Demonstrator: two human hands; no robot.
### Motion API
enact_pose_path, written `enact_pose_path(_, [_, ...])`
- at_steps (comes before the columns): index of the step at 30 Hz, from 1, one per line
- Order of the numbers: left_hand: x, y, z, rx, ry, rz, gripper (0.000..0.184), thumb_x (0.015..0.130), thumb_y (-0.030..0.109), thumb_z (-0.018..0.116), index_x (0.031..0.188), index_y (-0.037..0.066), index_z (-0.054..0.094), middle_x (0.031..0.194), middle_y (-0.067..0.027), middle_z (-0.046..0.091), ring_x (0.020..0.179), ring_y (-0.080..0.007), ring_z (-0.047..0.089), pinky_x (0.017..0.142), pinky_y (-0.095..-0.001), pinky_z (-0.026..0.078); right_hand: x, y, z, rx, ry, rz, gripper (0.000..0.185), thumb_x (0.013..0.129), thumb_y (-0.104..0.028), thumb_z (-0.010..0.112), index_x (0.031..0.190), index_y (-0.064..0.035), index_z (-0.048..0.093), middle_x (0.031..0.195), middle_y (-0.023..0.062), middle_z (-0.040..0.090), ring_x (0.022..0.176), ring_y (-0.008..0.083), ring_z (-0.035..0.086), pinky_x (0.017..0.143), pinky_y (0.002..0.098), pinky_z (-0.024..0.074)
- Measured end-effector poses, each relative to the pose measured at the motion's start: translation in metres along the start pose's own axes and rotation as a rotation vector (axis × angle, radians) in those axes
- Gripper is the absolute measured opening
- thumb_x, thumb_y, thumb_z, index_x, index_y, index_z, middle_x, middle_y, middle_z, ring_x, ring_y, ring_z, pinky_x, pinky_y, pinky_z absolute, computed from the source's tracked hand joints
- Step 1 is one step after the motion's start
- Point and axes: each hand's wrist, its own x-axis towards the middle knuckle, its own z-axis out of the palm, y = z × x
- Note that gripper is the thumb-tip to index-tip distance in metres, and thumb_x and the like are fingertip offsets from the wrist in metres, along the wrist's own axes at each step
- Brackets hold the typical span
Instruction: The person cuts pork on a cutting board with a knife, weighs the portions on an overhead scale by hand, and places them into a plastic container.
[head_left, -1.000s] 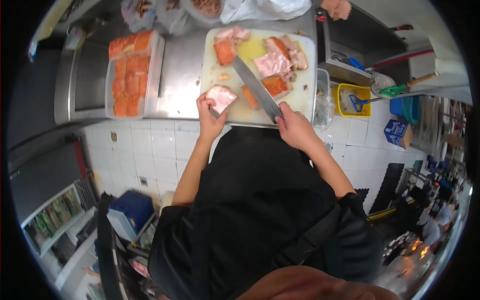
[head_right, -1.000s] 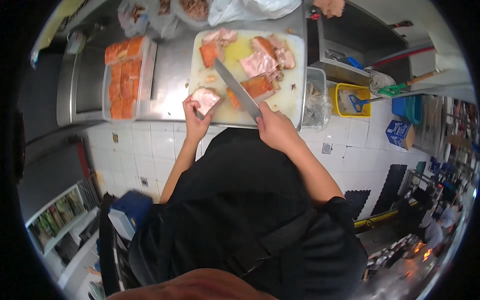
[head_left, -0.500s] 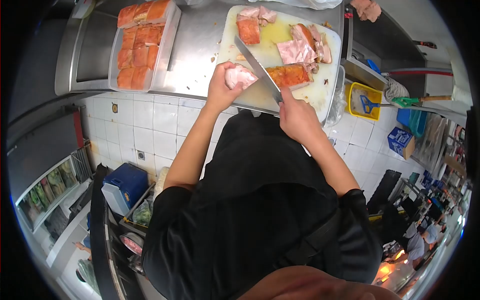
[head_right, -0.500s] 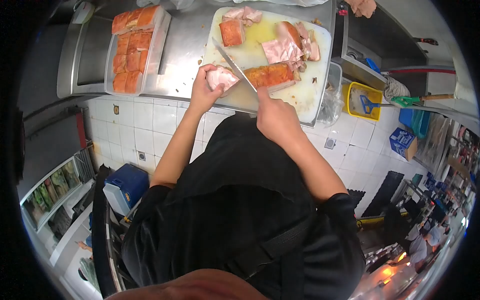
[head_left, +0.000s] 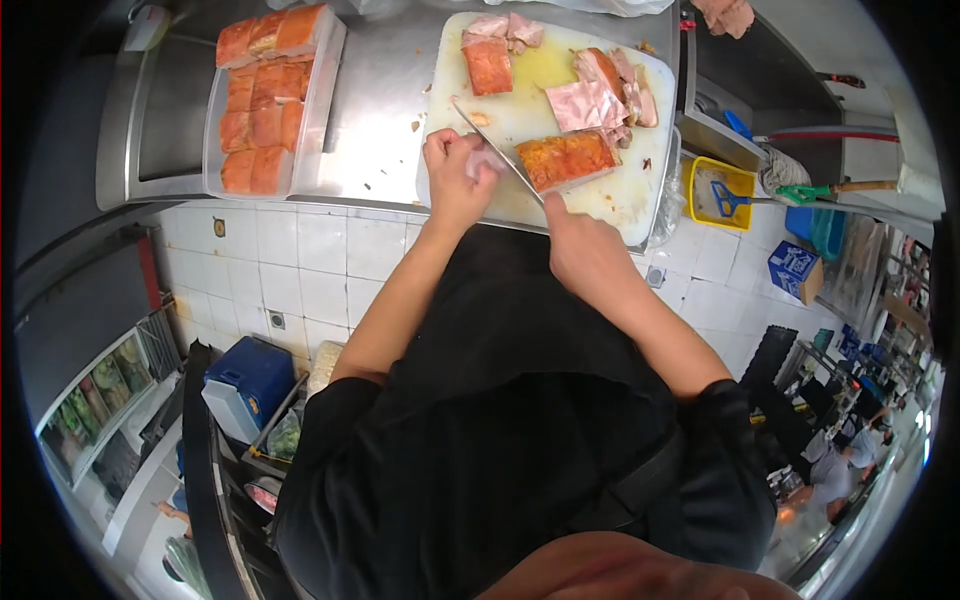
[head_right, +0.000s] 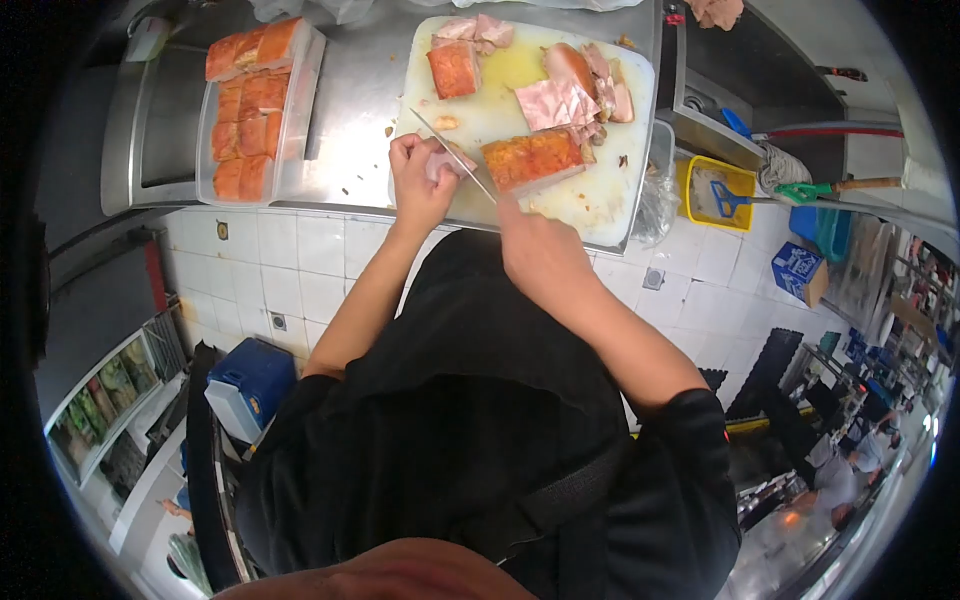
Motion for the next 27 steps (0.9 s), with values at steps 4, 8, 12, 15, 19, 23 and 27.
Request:
enact_pose_path(4, [-0.001,-0.001,0.002,-0.028,0.009,-0.006,0.035,0.068,0.005,0.064,0.102,0.001,0.065,0.107,-0.0174,0.046,0.104,-0.0349,0.046,0.093,-0.0448,0.043,0.035,0.007,0.018,-0.005,0.059,-0.048,0.023,0.087,-0.002,0.049,0.109,0.0028,0.047,0.076,0.0267,0.066,0.073,0.0453,0.067,0.065,0.0538,0.0536])
enact_pose_path(8, [0.003,-0.004,0.0,-0.045,0.006,-0.011,0.035,0.067,0.005,0.064,0.102,0.001,0.064,0.107,-0.0175,0.045,0.105,-0.035,0.046,0.092,-0.0447,0.044,0.016,0.004,0.005,0.025,-0.069,0.029,0.038,0.085,0.0,0.049,0.123,0.0054,0.043,0.078,0.029,0.066,0.075,0.0472,0.066,0.068,0.0563,0.0507])
enact_pose_path(12, [0.0,-0.005,-0.003,-0.075,-0.069,0.001,0.034,0.068,0.004,0.064,0.102,0.001,0.063,0.108,-0.0177,0.045,0.105,-0.0347,0.046,0.092,-0.0441,0.044,0.016,0.004,0.022,0.084,-0.13,0.151,0.025,0.09,-0.006,0.046,0.114,0.0016,0.046,0.08,0.0265,0.067,0.077,0.0458,0.068,0.069,0.0564,0.0525])
enact_pose_path(15, [-0.001,-0.005,-0.002,-0.097,-0.077,-0.028,0.033,0.068,0.004,0.063,0.101,0.001,0.063,0.108,-0.0179,0.045,0.105,-0.0345,0.046,0.093,-0.0433,0.044,0.045,0.013,0.059,0.105,-0.062,0.129,0.026,0.09,-0.006,0.046,0.115,0.0018,0.045,0.081,0.027,0.067,0.078,0.0457,0.068,0.069,0.0561,0.0527])
enact_pose_path(19, [0.0,-0.009,-0.003,-0.063,-0.08,0.027,0.034,0.069,0.003,0.066,0.103,0.001,0.062,0.109,-0.0182,0.045,0.105,-0.0342,0.046,0.095,-0.043,0.043,0.051,0.019,0.079,0.145,-0.021,0.129,0.033,0.087,-0.003,0.048,0.119,0.0023,0.044,0.079,0.0281,0.067,0.077,0.0474,0.067,0.07,0.0577,0.0507])
enact_pose_path(23, [-0.004,-0.007,-0.014,-0.074,-0.136,0.072,0.051,0.069,0.007,0.075,0.116,0.004,0.057,0.116,-0.0195,0.047,0.116,-0.0372,0.046,0.1,-0.0428,0.042,0.04,0.022,0.057,0.148,0.011,0.09,0.025,0.089,-0.004,0.049,0.113,0.0012,0.045,0.079,0.0273,0.067,0.077,0.0471,0.066,0.069,0.0579,0.0499])
enact_pose_path(27, [-0.023,-0.016,-0.017,0.009,-0.153,0.04,0.064,0.068,0.006,0.077,0.125,0.006,0.05,0.124,-0.0184,0.05,0.12,-0.0378,0.05,0.104,-0.0465,0.042,0.01,0.021,0.015,0.181,0.038,0.093,0.022,0.094,-0.01,0.052,0.112,0.0001,0.045,0.077,0.0284,0.065,0.076,0.0486,0.064,0.068,0.0582,0.0478])
